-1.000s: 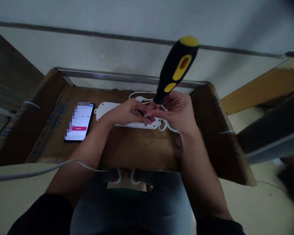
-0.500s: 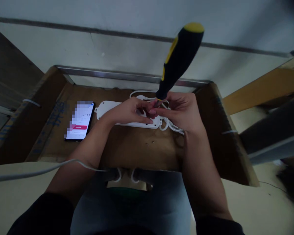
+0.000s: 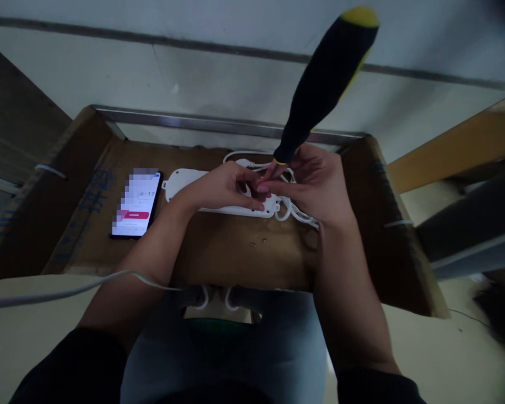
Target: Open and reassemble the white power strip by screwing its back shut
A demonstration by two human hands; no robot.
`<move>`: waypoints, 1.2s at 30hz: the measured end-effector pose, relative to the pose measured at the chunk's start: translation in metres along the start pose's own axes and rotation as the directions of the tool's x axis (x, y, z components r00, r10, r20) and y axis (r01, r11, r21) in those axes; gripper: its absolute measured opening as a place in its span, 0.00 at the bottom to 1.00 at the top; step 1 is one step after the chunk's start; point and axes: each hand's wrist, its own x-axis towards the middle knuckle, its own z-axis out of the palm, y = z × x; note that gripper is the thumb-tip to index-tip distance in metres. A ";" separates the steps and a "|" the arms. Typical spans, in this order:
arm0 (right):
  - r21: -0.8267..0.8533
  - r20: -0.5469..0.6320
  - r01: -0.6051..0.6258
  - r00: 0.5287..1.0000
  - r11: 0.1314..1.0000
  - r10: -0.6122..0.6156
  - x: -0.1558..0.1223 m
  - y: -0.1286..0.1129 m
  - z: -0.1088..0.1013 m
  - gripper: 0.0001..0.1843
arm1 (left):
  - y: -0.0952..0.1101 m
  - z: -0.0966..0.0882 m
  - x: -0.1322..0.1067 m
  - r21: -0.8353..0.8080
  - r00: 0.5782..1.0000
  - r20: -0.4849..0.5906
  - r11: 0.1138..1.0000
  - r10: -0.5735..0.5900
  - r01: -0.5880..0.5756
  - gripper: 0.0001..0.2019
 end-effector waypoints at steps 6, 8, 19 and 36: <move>0.047 0.099 -0.021 0.995 0.999 0.016 0.000 -0.010 -0.001 0.12 | -0.002 -0.004 -0.002 -0.021 1.000 0.026 1.000 -0.012 0.012 0.11; 0.042 0.118 -0.002 0.993 0.999 -0.003 0.000 -0.010 0.000 0.10 | -0.004 0.000 0.000 0.004 1.000 -0.021 1.000 0.002 -0.002 0.12; -0.103 0.053 0.054 0.997 0.993 -0.048 -0.002 -0.007 -0.005 0.04 | -0.006 -0.007 0.000 0.044 0.999 0.041 0.999 0.013 -0.015 0.18; -0.144 0.025 0.038 0.999 0.989 -0.035 -0.004 -0.010 -0.006 0.03 | -0.015 -0.007 0.001 0.134 0.991 0.136 0.991 -0.008 -0.010 0.15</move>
